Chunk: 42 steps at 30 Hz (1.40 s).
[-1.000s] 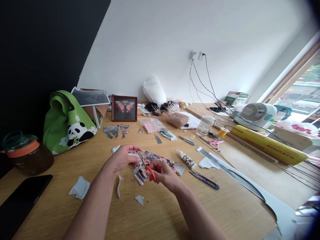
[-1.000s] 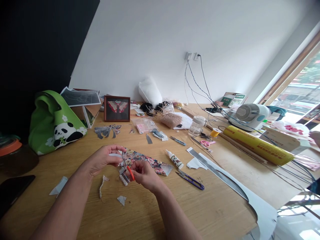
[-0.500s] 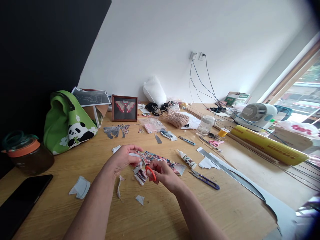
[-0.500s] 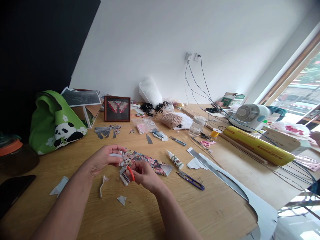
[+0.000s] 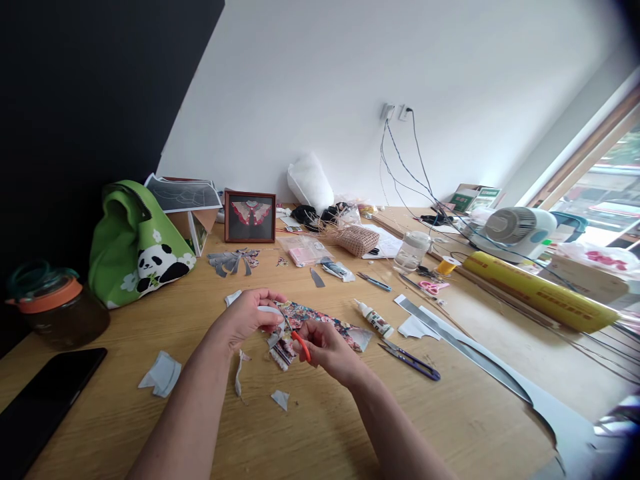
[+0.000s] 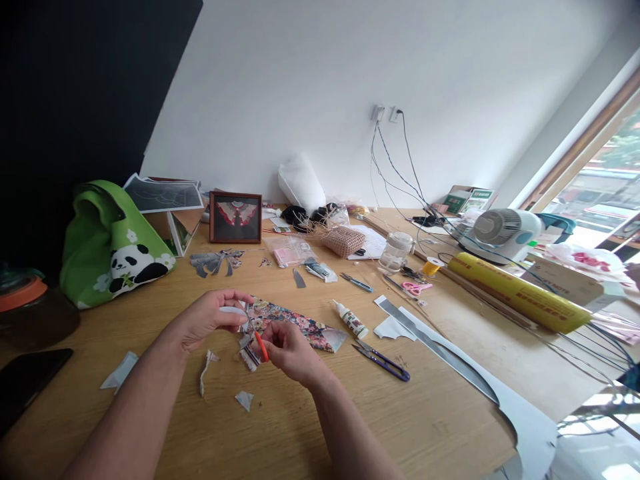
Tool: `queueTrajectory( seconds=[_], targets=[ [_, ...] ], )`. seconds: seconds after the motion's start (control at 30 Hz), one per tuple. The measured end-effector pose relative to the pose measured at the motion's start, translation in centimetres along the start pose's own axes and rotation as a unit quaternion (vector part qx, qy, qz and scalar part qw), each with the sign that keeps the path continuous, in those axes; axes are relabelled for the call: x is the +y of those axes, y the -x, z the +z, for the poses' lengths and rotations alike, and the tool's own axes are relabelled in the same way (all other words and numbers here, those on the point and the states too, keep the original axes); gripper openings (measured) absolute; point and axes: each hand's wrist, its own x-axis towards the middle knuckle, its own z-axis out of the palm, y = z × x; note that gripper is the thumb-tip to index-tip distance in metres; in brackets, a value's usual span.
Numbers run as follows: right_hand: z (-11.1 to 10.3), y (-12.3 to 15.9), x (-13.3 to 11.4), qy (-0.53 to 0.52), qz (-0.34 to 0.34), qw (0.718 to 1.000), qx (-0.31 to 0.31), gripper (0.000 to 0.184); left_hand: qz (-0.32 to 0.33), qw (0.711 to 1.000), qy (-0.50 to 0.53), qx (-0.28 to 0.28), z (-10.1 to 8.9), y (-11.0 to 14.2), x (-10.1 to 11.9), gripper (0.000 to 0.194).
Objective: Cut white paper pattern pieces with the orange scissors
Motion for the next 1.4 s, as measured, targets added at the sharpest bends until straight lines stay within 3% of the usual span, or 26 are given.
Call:
queueTrajectory(
  seconds=[0.23, 0.33, 0.43, 0.53, 0.63, 0.7, 0.77, 0.9, 1.0, 1.1, 1.27, 1.4],
  targets=[
    [0.3, 0.1, -0.7, -0.016, 0.000, 1.000, 0.016, 0.042, 0.003, 1.000, 0.008, 0.001, -0.1, -0.1, -0.2, 0.037],
    [0.0, -0.2, -0.2, -0.002, -0.021, 0.999, 0.036, 0.040, 0.021, 0.999, 0.032, 0.026, -0.1, -0.1, 0.1, 0.039],
    [-0.3, -0.5, 0.1, 0.086, -0.050, 0.991, 0.087, 0.033, 0.051, 0.994, 0.069, 0.071, -0.3, 0.0, 0.6, 0.044],
    [-0.6, 0.0, -0.4, 0.229, -0.055, 0.961, 0.147, 0.021, 0.067, 0.987, 0.101, 0.107, -0.9, 0.3, 1.1, 0.044],
    [-1.0, 2.1, -1.3, 0.357, -0.063, 0.914, 0.182, 0.009, 0.081, 0.983, 0.118, 0.119, -1.7, 0.8, 1.4, 0.045],
    [-1.6, 4.5, -1.5, 0.403, -0.038, 0.902, 0.150, 0.008, 0.085, 0.981, 0.128, 0.122, -2.2, 1.1, 1.5, 0.045],
    [-2.5, 7.2, -1.1, 0.436, 0.006, 0.890, 0.133, 0.009, 0.084, 0.980, 0.137, 0.122, -2.6, 1.3, 1.5, 0.046],
    [-4.2, 11.6, 1.3, 0.440, 0.135, 0.868, 0.186, 0.013, 0.086, 0.977, 0.153, 0.123, -2.7, 1.3, 1.4, 0.048],
    [-4.6, 13.1, 3.1, 0.357, 0.186, 0.898, 0.177, 0.005, 0.087, 0.977, 0.156, 0.116, -2.3, 1.1, 1.3, 0.050],
    [-4.5, 13.5, 4.1, 0.284, 0.190, 0.924, 0.171, 0.013, 0.088, 0.978, 0.151, 0.113, -2.2, 1.1, 1.2, 0.051],
    [-4.7, 13.1, 3.2, 0.245, 0.158, 0.938, 0.189, 0.017, 0.096, 0.977, 0.146, 0.125, -3.0, 1.3, 1.0, 0.051],
    [-3.6, 10.5, 2.1, 0.242, 0.109, 0.945, 0.192, 0.017, 0.104, 0.973, 0.158, 0.130, -3.7, 1.5, 1.1, 0.053]
  ],
)
